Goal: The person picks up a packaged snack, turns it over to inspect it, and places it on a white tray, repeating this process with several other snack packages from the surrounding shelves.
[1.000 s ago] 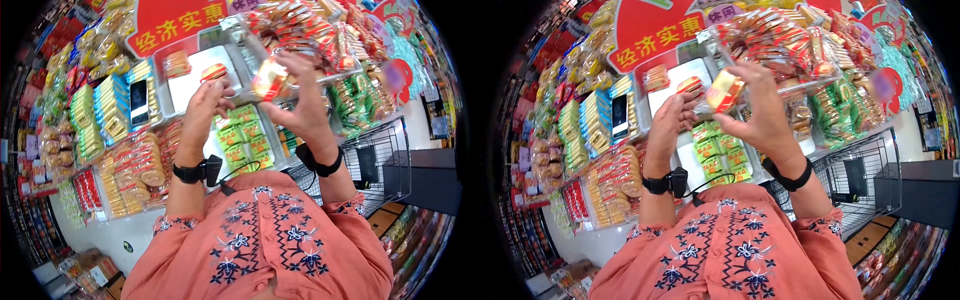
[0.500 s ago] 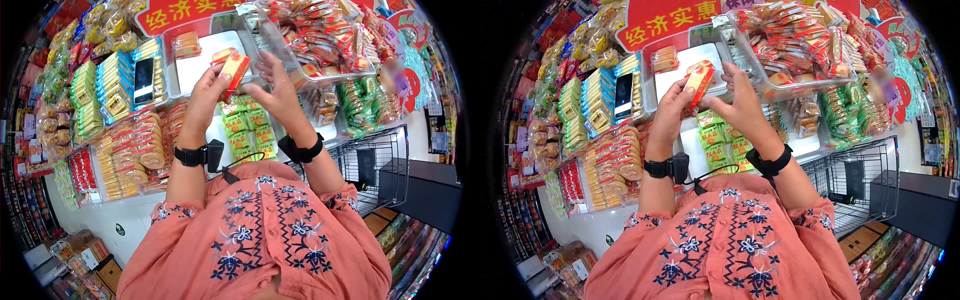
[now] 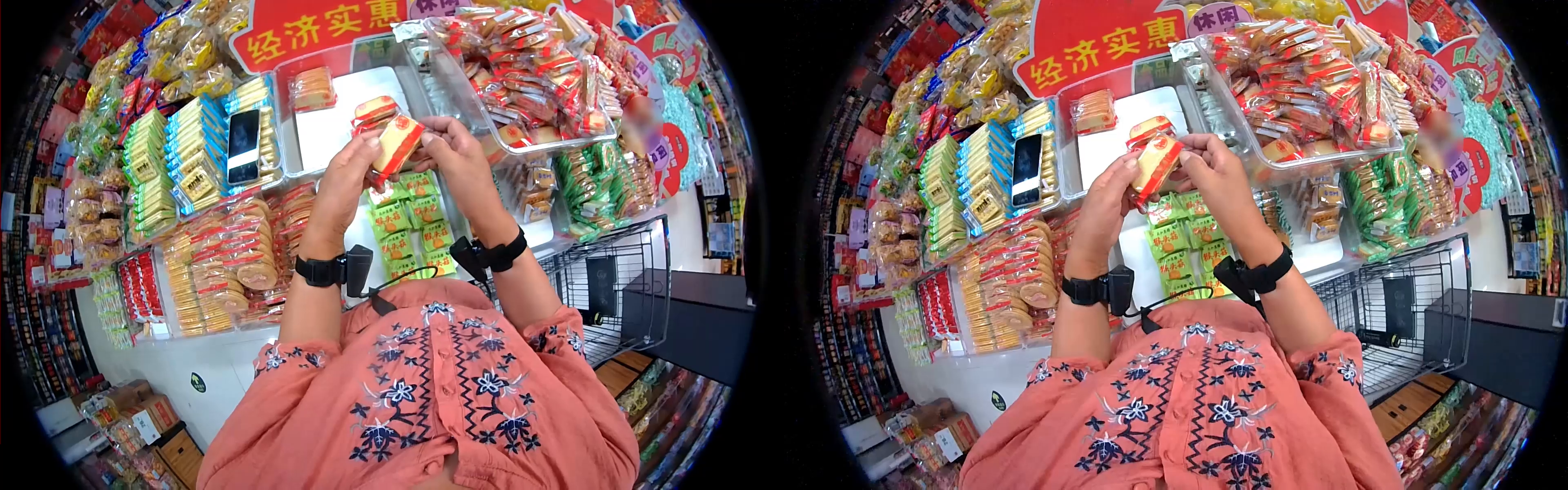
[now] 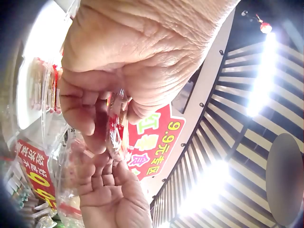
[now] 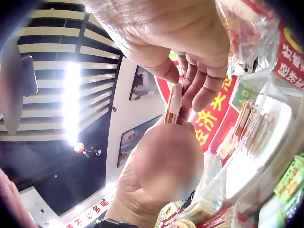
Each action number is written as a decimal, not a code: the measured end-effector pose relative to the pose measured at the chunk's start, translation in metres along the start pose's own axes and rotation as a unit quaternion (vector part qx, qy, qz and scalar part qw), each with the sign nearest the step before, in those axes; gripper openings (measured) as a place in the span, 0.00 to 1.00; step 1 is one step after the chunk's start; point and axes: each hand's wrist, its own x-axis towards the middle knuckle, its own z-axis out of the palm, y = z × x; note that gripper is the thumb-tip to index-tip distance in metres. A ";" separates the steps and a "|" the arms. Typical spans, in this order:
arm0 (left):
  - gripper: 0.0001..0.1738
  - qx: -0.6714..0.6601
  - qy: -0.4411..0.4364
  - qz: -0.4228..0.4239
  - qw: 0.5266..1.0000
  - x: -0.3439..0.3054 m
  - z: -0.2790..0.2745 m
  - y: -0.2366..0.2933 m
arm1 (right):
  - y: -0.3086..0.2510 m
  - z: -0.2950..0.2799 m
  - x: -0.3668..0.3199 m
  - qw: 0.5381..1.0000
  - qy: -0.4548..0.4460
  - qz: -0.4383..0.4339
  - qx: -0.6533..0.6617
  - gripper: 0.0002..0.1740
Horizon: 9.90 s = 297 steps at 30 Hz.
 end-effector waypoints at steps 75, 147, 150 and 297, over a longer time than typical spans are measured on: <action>0.18 0.018 0.025 -0.031 0.999 0.010 -0.013 -0.010 | 0.014 -0.004 0.009 0.998 0.020 0.030 0.058 0.18; 0.42 0.552 -0.197 -0.207 0.783 0.170 -0.085 0.014 | 0.097 -0.007 0.128 0.910 -0.022 0.072 -0.407 0.36; 0.43 0.562 -0.205 -0.201 0.776 0.171 -0.087 0.012 | 0.093 -0.008 0.130 0.915 -0.038 0.105 -0.388 0.42; 0.25 0.844 -0.149 0.010 0.515 0.164 -0.125 0.048 | 0.143 0.088 0.147 0.908 -0.106 0.025 -0.404 0.19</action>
